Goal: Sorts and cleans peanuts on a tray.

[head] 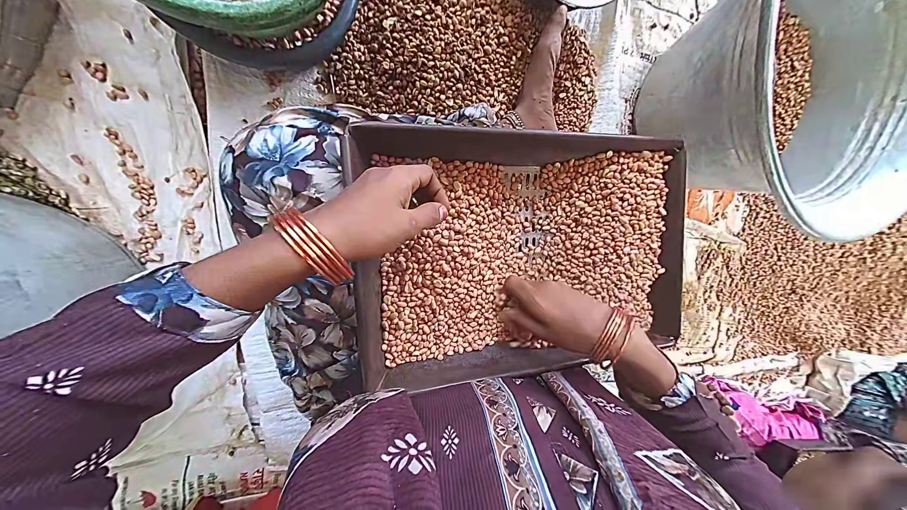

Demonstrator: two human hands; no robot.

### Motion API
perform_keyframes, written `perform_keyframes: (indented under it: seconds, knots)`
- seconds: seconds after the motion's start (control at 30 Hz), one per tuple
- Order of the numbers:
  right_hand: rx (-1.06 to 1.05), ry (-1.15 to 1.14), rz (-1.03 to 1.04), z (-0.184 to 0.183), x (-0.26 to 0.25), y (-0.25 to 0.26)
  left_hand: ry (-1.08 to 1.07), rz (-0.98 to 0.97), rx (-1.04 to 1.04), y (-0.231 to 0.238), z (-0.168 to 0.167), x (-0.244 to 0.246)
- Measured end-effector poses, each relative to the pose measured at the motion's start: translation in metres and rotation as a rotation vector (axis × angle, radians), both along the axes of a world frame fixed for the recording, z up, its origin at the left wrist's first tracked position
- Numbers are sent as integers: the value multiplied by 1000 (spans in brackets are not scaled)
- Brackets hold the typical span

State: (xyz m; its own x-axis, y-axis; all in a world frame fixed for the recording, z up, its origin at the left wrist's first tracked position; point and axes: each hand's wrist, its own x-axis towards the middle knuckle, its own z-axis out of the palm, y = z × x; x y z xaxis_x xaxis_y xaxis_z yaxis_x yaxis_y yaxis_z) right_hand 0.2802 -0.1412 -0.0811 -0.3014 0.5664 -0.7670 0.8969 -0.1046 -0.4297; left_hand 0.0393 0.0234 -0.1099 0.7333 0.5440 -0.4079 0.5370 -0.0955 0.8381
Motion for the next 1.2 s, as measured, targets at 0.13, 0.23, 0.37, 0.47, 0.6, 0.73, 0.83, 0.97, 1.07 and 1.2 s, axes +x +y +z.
perform_keyframes:
  seconds: [0.13, 0.23, 0.37, 0.47, 0.6, 0.73, 0.83, 0.97, 1.07, 1.2]
  knots:
    - [496, 316, -38, -12, -12, 0, -39, -115, 163, -5, -6, -2]
    - [719, 137, -1, -19, -20, 15, -37, -155, 202, -7, -6, -2]
    - [736, 24, 112, -33, -27, 19, 44, -157, 30, -9, 3, 1]
    - [766, 50, 90, -26, -28, 22, 43, -100, -156, -14, 4, 5]
    - [936, 228, -37, -1, -34, 30, -103, 50, -482, -24, 0, 11]
    - [892, 150, 17, -8, -29, 29, -9, -6, -397, -22, 1, 10]
    - [743, 123, 98, -22, -28, 22, 58, -159, -125, -22, -3, 7]
    - [684, 24, 102, -32, -27, 16, -182, -340, 252, -37, -30, 4]
    - [643, 12, 82, -32, -26, 18, -132, -460, 339, -43, -31, 4]
    - [640, 45, 55, -34, -26, 19, -75, -502, 456, -50, -31, 4]
